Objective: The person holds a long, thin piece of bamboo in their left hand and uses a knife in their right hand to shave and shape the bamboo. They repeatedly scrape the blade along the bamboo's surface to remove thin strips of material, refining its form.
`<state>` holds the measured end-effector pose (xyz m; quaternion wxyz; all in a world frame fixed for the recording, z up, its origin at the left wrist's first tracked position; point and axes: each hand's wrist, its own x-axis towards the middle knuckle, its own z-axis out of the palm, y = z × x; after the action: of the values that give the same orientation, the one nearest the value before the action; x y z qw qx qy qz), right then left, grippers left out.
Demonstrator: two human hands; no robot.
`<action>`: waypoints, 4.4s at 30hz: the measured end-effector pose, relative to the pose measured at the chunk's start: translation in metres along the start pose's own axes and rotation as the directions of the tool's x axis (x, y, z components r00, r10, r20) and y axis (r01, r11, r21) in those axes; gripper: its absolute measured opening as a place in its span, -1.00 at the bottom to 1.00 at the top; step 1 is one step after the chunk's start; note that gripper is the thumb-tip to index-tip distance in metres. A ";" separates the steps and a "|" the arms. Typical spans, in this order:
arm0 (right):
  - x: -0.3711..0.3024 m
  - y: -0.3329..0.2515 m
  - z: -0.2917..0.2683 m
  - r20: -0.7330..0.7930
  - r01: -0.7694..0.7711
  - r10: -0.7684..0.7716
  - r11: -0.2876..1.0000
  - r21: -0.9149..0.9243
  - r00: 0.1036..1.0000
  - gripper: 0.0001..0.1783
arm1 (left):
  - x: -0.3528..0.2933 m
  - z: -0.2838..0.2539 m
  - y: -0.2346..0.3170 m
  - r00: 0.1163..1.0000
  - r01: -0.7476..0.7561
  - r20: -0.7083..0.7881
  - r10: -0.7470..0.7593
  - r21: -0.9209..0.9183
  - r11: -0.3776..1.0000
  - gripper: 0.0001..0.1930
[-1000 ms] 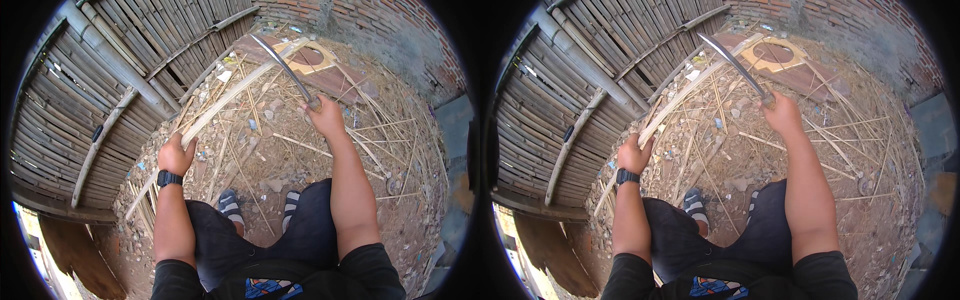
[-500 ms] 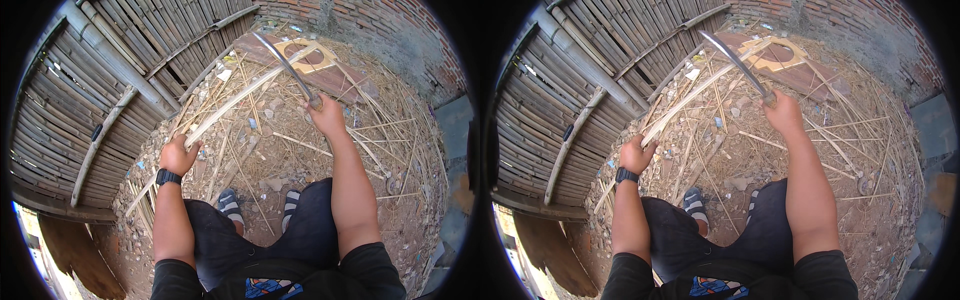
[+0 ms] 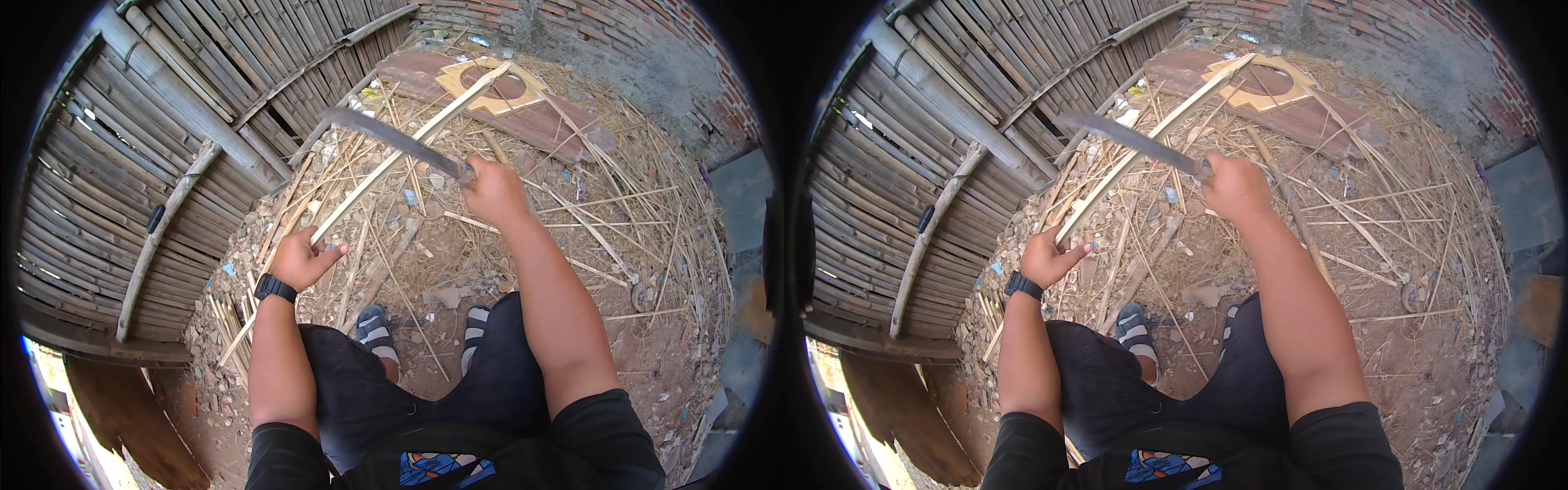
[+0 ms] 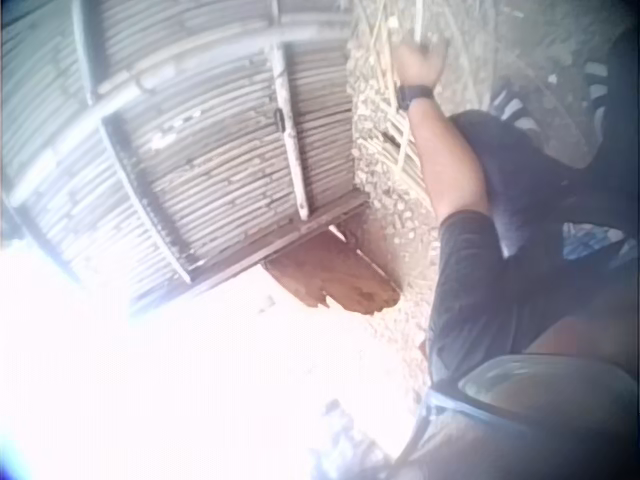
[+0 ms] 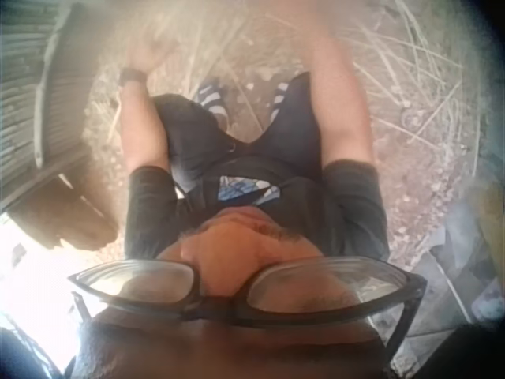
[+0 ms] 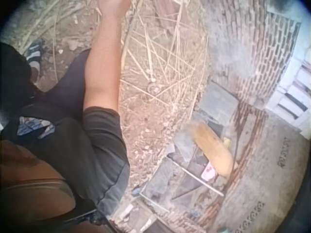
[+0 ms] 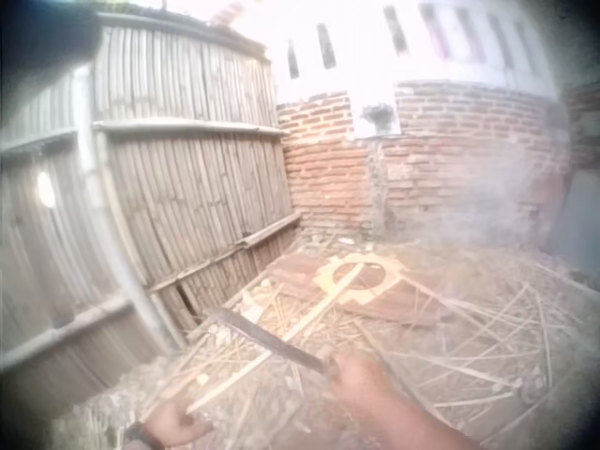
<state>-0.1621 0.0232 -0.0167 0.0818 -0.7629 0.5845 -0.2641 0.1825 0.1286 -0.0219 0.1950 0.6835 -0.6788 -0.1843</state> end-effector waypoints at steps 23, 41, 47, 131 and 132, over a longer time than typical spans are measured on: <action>-0.011 -0.007 -0.004 0.108 0.068 -0.064 0.997 -0.029 0.992 -0.64 | 0.004 0.009 -0.020 0.989 0.115 0.105 -0.103 -0.119 0.986 -0.58; -0.011 -0.010 0.001 0.099 0.253 -0.245 0.964 -0.076 0.964 -0.69 | 0.006 0.013 -0.023 0.996 0.080 0.063 -0.069 -0.183 0.980 -0.54; 0.006 0.015 -0.002 0.009 0.031 -0.031 0.998 0.048 0.999 -0.67 | 0.003 0.002 -0.026 0.998 0.059 -0.020 -0.061 -0.064 0.996 -0.54; 0.005 0.029 0.020 0.054 -0.189 0.187 0.981 0.031 0.981 -0.60 | -0.001 0.006 -0.016 0.973 0.107 0.220 -0.076 -0.133 0.985 -0.39; 0.001 0.025 0.015 0.076 -0.181 0.179 0.983 0.022 0.981 -0.60 | -0.001 0.004 -0.015 0.969 0.118 0.232 -0.088 -0.119 0.986 -0.40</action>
<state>-0.1754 0.0119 -0.0397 0.1377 -0.7150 0.6437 -0.2356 0.1932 0.1299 -0.0327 0.1514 0.6779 -0.6465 -0.3154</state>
